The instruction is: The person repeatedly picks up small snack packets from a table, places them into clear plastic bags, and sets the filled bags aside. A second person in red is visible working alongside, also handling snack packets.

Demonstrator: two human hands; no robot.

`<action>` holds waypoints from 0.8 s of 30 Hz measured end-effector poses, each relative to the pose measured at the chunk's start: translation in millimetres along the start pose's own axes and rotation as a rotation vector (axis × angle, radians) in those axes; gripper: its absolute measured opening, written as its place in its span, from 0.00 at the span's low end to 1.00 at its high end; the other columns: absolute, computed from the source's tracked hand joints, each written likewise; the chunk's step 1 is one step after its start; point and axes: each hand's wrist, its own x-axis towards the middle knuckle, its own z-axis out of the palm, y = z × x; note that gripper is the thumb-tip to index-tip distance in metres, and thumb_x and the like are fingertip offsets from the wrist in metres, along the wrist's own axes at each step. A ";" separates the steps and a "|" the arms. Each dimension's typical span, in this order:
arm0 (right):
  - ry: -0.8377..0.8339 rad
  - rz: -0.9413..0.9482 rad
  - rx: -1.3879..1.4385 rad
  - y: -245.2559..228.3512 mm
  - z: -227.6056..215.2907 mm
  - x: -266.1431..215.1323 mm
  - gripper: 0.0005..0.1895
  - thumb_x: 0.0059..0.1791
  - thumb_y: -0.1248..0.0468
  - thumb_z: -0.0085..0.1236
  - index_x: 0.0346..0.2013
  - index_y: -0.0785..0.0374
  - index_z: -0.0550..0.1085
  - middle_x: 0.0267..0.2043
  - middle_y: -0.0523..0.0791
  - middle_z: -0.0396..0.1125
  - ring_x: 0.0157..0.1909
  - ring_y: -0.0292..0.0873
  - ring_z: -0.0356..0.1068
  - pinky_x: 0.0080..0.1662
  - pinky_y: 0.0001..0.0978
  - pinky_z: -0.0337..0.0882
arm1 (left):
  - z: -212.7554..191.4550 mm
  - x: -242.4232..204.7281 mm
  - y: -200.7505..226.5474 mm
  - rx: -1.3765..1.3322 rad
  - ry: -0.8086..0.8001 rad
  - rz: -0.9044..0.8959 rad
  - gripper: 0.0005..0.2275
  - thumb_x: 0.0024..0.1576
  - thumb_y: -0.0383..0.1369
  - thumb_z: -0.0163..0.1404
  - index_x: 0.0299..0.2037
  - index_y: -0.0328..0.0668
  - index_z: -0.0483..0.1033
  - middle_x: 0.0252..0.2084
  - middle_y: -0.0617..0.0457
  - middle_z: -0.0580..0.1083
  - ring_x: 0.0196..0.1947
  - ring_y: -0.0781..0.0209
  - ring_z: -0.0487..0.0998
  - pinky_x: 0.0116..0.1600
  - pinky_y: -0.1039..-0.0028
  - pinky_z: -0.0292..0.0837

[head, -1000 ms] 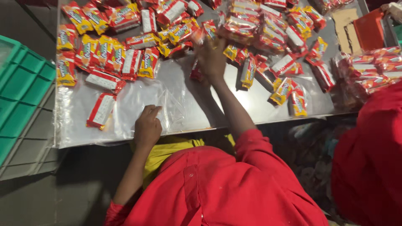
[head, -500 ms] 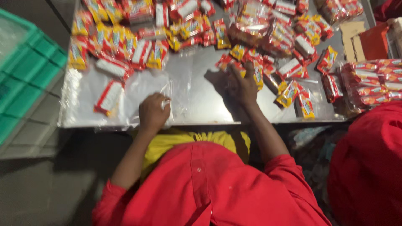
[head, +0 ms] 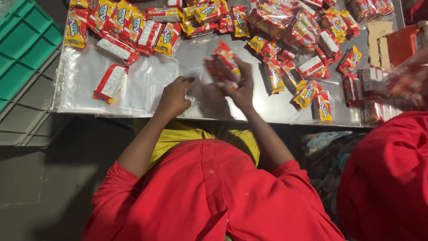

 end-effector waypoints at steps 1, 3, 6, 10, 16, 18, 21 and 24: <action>-0.012 0.025 0.021 4.6 14.3 -4.5 0.46 0.43 0.66 0.76 0.73 0.60 0.61 0.64 0.47 0.58 0.70 0.45 0.63 0.70 0.38 0.67 | 4.1 1.8 -3.3 -0.004 0.005 0.009 0.29 0.38 0.25 0.59 0.55 0.36 0.74 0.50 0.39 0.75 0.48 0.39 0.77 0.52 0.58 0.73; -0.070 0.122 0.078 11.8 40.0 -15.9 0.47 0.42 0.65 0.75 0.72 0.63 0.60 0.65 0.46 0.59 0.68 0.42 0.64 0.69 0.37 0.68 | 7.1 -0.2 -10.4 -0.129 -0.022 -0.086 0.29 0.37 0.28 0.62 0.54 0.35 0.74 0.52 0.41 0.76 0.49 0.42 0.79 0.52 0.60 0.74; -0.209 0.222 -0.018 18.9 58.7 -14.7 0.46 0.42 0.67 0.72 0.73 0.61 0.61 0.66 0.46 0.61 0.68 0.42 0.64 0.68 0.36 0.67 | -4.3 -0.1 -22.4 -0.545 -0.034 -0.388 0.29 0.37 0.30 0.64 0.54 0.39 0.75 0.51 0.46 0.78 0.49 0.49 0.81 0.52 0.64 0.77; -0.372 0.083 -0.374 20.4 59.3 -11.7 0.45 0.43 0.65 0.73 0.74 0.58 0.64 0.58 0.46 0.65 0.62 0.43 0.66 0.65 0.36 0.68 | -28.6 -14.7 -38.9 -0.448 0.087 -0.407 0.31 0.31 0.31 0.69 0.49 0.35 0.74 0.47 0.43 0.77 0.46 0.48 0.80 0.49 0.63 0.76; -0.213 0.208 0.122 13.8 73.9 -13.6 0.43 0.46 0.66 0.70 0.74 0.60 0.61 0.69 0.50 0.59 0.71 0.49 0.62 0.70 0.39 0.64 | -6.0 -20.9 -39.2 -0.427 -0.041 -0.317 0.16 0.42 0.26 0.63 0.41 0.35 0.80 0.36 0.47 0.80 0.35 0.58 0.81 0.40 0.67 0.76; -0.191 0.145 0.007 11.2 81.7 -18.9 0.48 0.43 0.65 0.73 0.74 0.60 0.59 0.66 0.50 0.58 0.69 0.50 0.61 0.69 0.38 0.64 | 10.5 -21.5 -40.3 -0.580 -0.065 -0.465 0.14 0.43 0.25 0.60 0.40 0.35 0.80 0.33 0.50 0.80 0.31 0.62 0.81 0.36 0.69 0.77; -0.180 0.066 -0.162 6.2 87.2 -19.3 0.55 0.36 0.63 0.77 0.73 0.59 0.57 0.60 0.50 0.57 0.66 0.50 0.61 0.65 0.38 0.65 | 19.8 -19.8 -50.4 -0.652 -0.072 -0.512 0.16 0.44 0.22 0.61 0.43 0.31 0.77 0.31 0.50 0.79 0.29 0.60 0.80 0.33 0.69 0.75; -0.256 0.063 -0.043 -3.2 79.7 -15.5 0.49 0.43 0.65 0.72 0.75 0.56 0.57 0.64 0.51 0.55 0.70 0.51 0.62 0.69 0.42 0.68 | 9.9 -20.0 -59.9 -0.743 -0.107 -0.487 0.21 0.44 0.18 0.60 0.50 0.28 0.73 0.36 0.46 0.77 0.34 0.57 0.78 0.37 0.69 0.75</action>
